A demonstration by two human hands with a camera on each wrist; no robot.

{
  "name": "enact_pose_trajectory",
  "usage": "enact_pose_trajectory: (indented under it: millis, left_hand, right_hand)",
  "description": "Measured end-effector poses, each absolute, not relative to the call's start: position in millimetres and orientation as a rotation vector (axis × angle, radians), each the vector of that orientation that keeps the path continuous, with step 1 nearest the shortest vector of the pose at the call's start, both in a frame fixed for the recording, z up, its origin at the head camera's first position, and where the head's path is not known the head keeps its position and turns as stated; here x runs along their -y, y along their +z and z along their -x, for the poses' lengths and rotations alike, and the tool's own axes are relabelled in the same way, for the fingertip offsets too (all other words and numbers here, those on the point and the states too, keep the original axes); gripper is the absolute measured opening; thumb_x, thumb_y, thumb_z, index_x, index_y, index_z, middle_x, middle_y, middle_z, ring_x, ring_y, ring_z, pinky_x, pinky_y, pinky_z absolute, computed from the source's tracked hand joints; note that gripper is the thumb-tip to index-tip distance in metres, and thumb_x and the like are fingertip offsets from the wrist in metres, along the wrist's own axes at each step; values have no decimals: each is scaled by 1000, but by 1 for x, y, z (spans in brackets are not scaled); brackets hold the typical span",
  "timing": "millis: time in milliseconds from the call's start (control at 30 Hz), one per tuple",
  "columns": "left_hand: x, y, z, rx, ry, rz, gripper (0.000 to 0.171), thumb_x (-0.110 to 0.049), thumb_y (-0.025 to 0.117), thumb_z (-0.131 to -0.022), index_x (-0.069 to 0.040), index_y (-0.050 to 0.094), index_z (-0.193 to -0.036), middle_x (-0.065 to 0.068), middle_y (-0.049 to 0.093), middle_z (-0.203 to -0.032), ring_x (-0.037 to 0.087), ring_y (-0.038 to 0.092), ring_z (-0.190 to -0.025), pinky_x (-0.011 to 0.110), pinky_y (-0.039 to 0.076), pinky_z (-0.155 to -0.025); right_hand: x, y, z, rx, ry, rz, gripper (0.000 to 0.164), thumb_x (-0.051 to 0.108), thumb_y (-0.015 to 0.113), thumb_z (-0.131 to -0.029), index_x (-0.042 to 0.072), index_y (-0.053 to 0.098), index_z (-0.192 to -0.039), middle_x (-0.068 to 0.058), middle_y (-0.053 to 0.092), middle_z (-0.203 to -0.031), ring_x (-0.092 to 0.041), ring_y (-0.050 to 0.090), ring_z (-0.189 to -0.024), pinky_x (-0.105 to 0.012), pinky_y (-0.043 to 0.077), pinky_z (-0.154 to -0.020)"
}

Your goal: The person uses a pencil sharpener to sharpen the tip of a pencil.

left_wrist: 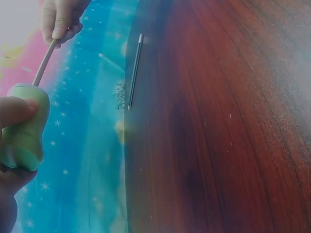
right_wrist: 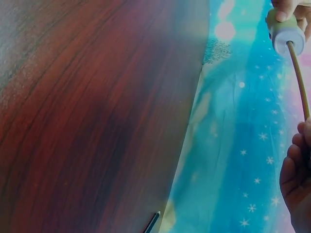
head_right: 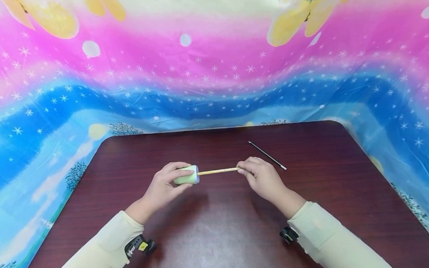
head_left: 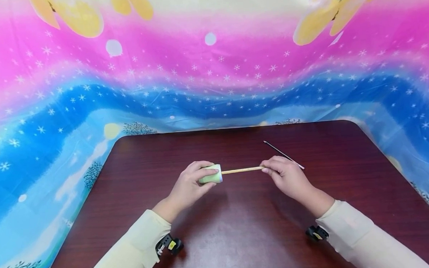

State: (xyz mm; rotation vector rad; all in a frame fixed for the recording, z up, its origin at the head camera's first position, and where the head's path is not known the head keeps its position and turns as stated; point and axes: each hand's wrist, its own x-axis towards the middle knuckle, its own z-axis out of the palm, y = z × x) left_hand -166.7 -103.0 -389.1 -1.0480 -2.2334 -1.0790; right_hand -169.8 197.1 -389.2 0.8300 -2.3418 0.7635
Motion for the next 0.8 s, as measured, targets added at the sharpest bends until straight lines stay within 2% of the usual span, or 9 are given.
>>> enact_pose_trajectory:
  millis: [133,300,367,467,567,800]
  left_hand:
    - [104,-386,167,2244,-1074,1034,35,2,83,-69,-6,74,-102,14,65,-109,28,59,-99,20,53,-61]
    - [106,-380,166,2299,-1156,983,36,2,82,-71,-5,74,-105,14,65,-111,27,61,-96,21,52,-59]
    - [108,-378,166,2327,-1219,957,37,3,82,-71,-4,73,-106,13,65,-111,26,61,-94,22,51,-58]
    - [110,-377,166,2364,-1309,921,37,2,82,-71,-4,73,-106,12,66,-111,24,62,-94,23,51,-59]
    - [111,-376,166,2389,-1375,896,36,0,82,-72,-5,73,-107,9,67,-110,22,62,-94,25,50,-62]
    - [111,-377,165,2421,-1352,917,36,1,83,-71,-5,74,-106,9,68,-109,24,63,-97,24,52,-65]
  right_hand:
    - [-198,-385,169,2385,770,-814,16,-1,75,-79,7,72,-93,2,67,-84,-10,57,-72,-30,48,-63]
    - [-202,-380,171,2335,656,-815,24,6,79,-77,8,72,-100,-1,70,-91,-16,63,-82,-36,51,-69]
    - [-204,-379,173,2264,579,-853,21,10,78,-79,8,72,-99,-2,70,-91,-18,63,-83,-37,52,-68]
    - [-206,-381,175,2140,460,-929,14,19,66,-92,7,71,-98,-2,67,-87,-20,61,-77,-36,51,-63]
    - [-205,-386,178,2021,387,-975,28,26,52,-101,7,72,-97,-3,62,-82,-21,58,-70,-34,48,-55]
    - [-205,-391,175,1999,372,-1020,35,29,46,-103,12,72,-88,3,55,-71,-13,51,-56,-30,40,-43]
